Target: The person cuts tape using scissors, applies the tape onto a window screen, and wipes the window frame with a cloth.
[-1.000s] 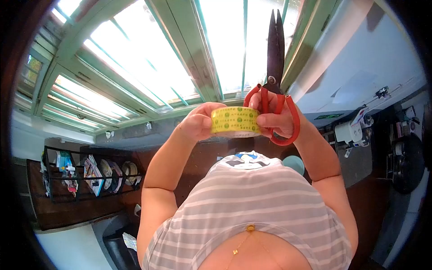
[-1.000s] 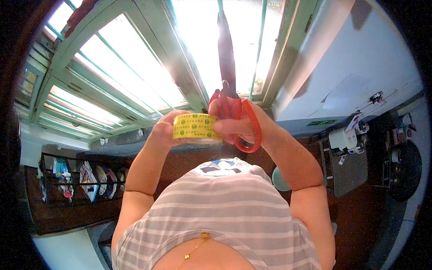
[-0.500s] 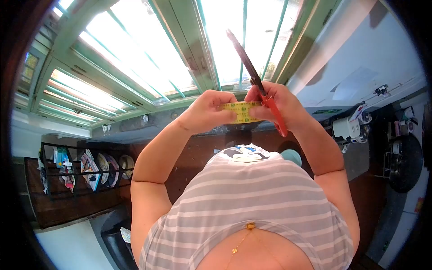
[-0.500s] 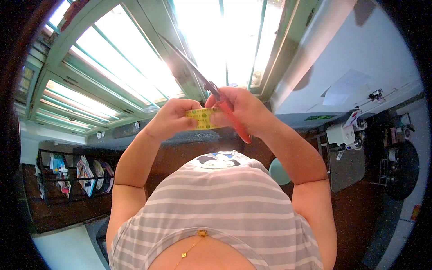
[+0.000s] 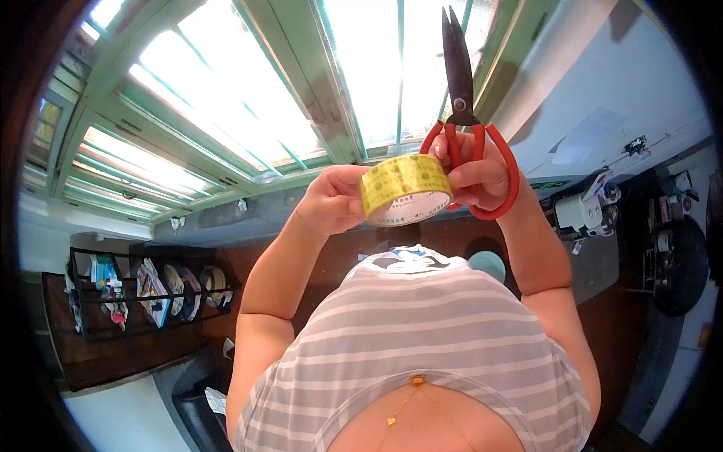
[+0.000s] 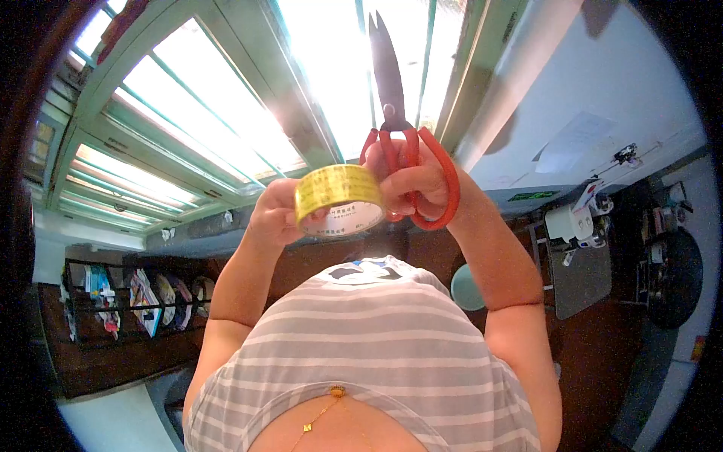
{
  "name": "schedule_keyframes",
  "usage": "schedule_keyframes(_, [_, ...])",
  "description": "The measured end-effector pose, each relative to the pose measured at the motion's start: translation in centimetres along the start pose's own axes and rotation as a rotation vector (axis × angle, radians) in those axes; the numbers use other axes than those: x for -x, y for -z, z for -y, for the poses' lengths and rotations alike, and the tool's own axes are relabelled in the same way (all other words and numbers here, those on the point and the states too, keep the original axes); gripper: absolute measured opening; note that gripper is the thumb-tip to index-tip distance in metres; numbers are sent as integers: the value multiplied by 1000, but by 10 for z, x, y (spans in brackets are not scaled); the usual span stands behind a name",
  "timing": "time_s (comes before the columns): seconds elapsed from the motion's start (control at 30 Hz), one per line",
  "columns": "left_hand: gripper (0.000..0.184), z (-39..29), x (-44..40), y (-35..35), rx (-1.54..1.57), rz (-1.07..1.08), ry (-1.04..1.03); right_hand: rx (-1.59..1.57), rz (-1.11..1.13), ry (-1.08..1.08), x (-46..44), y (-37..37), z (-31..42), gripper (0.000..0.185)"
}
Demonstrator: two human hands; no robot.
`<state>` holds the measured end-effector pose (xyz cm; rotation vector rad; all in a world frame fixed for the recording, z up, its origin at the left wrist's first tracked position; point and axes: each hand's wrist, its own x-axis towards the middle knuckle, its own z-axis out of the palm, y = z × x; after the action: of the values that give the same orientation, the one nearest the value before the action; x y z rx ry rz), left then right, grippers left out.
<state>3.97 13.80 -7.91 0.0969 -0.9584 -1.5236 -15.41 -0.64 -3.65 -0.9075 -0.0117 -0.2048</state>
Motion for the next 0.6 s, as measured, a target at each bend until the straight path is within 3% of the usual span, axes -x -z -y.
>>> schedule_keyframes(0.23, [27, 17, -1, 4, 247, 47, -140, -54, 94, 54, -6, 2, -14, 18])
schedule_keyframes(0.33, [30, 15, 2, 5, 216, 41, -64, -37, 124, 52, -7, 5, -17, 18])
schedule_keyframes(0.4, [16, 8, 1, -2, 169, -141, 59, -16, 118, 19, -6, 5, -15, 19])
schedule_keyframes(0.47, [13, 4, -3, -11, 233, -245, 104, 7, 81, -32, -4, 0, -10, 20])
schedule_keyframes(0.6, [24, -7, -3, -15, 108, -315, 250, 204, -105, -117, -1, -16, -1, 20])
